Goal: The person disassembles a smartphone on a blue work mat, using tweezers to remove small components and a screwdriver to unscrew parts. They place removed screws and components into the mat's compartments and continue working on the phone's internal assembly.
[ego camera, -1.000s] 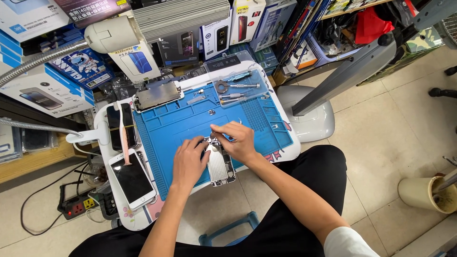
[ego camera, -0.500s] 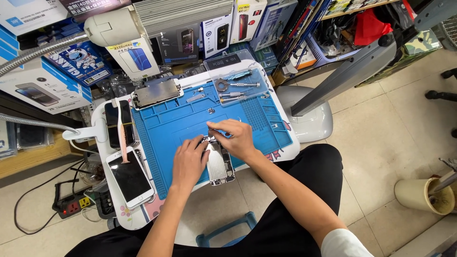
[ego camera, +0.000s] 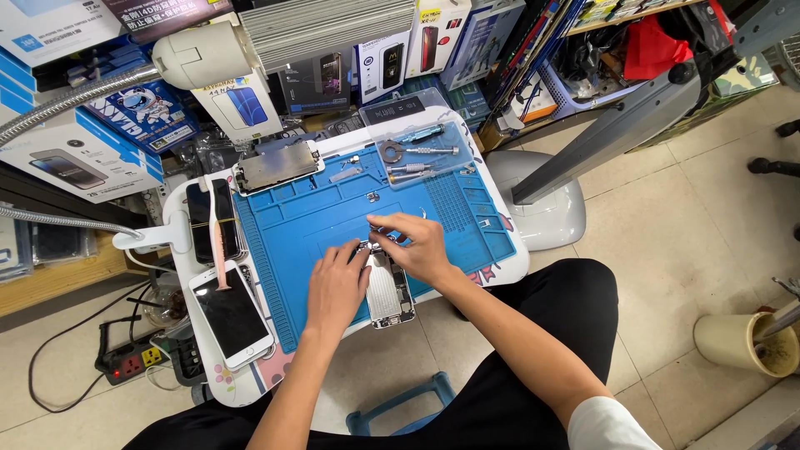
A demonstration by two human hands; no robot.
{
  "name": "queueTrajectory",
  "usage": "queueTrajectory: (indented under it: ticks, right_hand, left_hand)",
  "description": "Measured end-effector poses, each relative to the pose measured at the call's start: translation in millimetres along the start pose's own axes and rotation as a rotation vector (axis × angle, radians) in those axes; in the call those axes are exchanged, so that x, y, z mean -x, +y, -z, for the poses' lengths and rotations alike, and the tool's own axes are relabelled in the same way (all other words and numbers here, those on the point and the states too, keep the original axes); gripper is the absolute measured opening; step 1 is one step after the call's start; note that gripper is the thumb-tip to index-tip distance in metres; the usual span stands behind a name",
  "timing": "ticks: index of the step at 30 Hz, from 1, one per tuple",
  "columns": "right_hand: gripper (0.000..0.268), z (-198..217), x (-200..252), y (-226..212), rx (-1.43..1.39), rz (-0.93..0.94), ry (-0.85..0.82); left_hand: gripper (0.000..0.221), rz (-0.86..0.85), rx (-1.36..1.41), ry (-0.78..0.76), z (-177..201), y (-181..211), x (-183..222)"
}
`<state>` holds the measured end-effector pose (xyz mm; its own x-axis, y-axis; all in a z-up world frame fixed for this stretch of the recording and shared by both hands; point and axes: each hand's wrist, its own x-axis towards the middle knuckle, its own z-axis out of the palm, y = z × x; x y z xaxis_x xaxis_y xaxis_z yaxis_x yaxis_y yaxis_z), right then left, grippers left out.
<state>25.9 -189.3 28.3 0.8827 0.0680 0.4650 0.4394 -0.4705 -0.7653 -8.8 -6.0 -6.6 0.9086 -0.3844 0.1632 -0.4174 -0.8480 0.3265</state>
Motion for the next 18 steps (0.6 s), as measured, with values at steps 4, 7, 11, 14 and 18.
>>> queueTrajectory:
  ticks: [4, 7, 11, 14, 18]
  right_hand:
    - [0.028, 9, 8, 5, -0.012, 0.017, 0.035]
    - [0.028, 24, 8, 2, 0.052, 0.058, 0.101]
    - [0.026, 50, -2, 1, 0.118, 0.142, 0.228]
    - [0.024, 57, -2, 13, 0.148, 0.165, 0.251]
    - [0.027, 59, 3, 5, 0.202, 0.258, 0.182]
  left_hand:
    - [0.027, -0.009, -0.02, -0.006, 0, 2, -4]
    - [0.029, -0.026, -0.055, -0.008, -2, 4, -6]
    - [0.027, -0.04, -0.102, 0.012, -10, 5, -5]
    - [0.026, -0.049, -0.102, 0.018, -13, 1, -6]
    - [0.025, -0.061, -0.091, 0.038, -13, 1, -6]
